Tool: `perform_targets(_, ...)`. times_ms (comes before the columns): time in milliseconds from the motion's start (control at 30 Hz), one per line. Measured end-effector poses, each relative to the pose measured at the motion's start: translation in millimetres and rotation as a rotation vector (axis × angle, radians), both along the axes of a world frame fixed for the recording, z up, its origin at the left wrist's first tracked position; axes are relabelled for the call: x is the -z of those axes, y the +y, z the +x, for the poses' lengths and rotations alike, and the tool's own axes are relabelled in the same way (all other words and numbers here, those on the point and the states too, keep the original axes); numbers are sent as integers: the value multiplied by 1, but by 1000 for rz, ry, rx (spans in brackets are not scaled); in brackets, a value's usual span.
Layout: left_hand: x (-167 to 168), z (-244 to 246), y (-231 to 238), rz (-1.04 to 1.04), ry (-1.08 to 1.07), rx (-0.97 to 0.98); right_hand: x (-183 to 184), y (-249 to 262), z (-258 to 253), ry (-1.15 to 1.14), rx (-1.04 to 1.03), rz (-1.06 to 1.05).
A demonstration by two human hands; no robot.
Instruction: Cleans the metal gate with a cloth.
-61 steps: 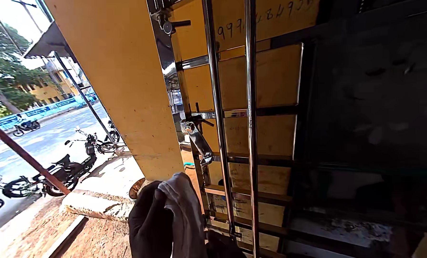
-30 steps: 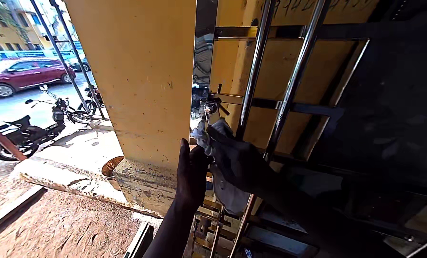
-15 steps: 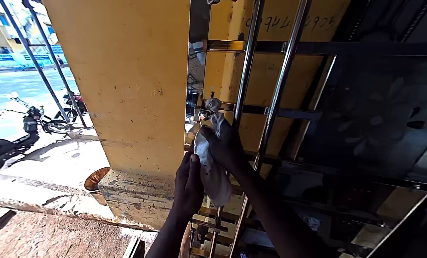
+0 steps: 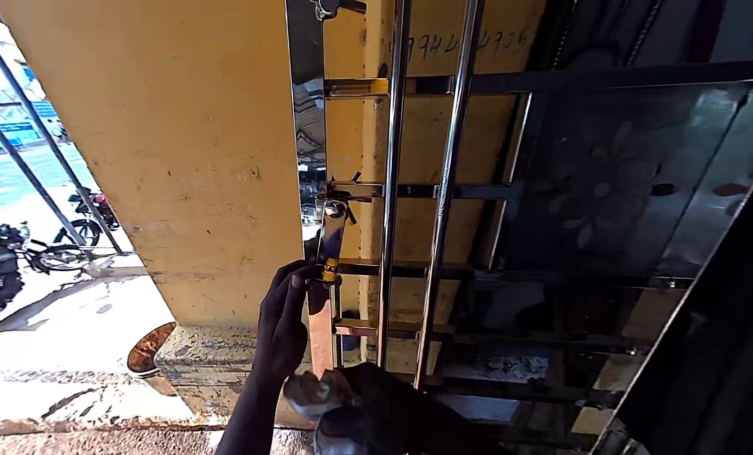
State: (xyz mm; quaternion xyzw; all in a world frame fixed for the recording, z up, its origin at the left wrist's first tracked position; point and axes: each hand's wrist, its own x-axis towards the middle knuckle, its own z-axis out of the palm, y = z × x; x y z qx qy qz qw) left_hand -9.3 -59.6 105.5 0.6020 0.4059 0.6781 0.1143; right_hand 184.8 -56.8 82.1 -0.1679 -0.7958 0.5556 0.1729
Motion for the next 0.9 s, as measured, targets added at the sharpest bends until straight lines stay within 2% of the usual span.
perform_targets(67, 3, -5, 3, 38, 135, -70, 15, -11, 14, 23, 69, -106)
perform_targets(167, 5, -2, 10, 211, 370, -340, 17, -11, 39, 167, 366, -314)
perform_targets(267, 0, -3, 17, 397, 509, -560, 12, -5, 62, 271, 552, -320)
perform_targets(367, -10, -25, 16, 488, 601, -542, 8, -6, 84, 430, 613, -403)
perform_targets(433, -22, -48, 11, 490, 579, -568, 7, -7, 95, 550, 605, -441)
perform_targets(567, -77, -86, 13, 434, 510, -659, 0, -2, 83, 648, 567, -431)
perform_targets(633, -106, -87, 18, 369, 487, -584, -8, 2, 61, 676, 667, -344)
perform_targets(700, -117, -63, 22, 267, 438, -493, -12, 12, 35, 700, 828, -153)
perform_targets(800, -98, -25, 28, 211, 340, -546, -6, 24, -30, 737, 914, 431)
perform_targets(833, -87, -17, 33, 233, 267, -550, -2, 28, -49, 696, 898, 629)
perform_targets(900, -73, -8, 43, 368, 137, -544, 4, 33, -82, 553, 879, 878)
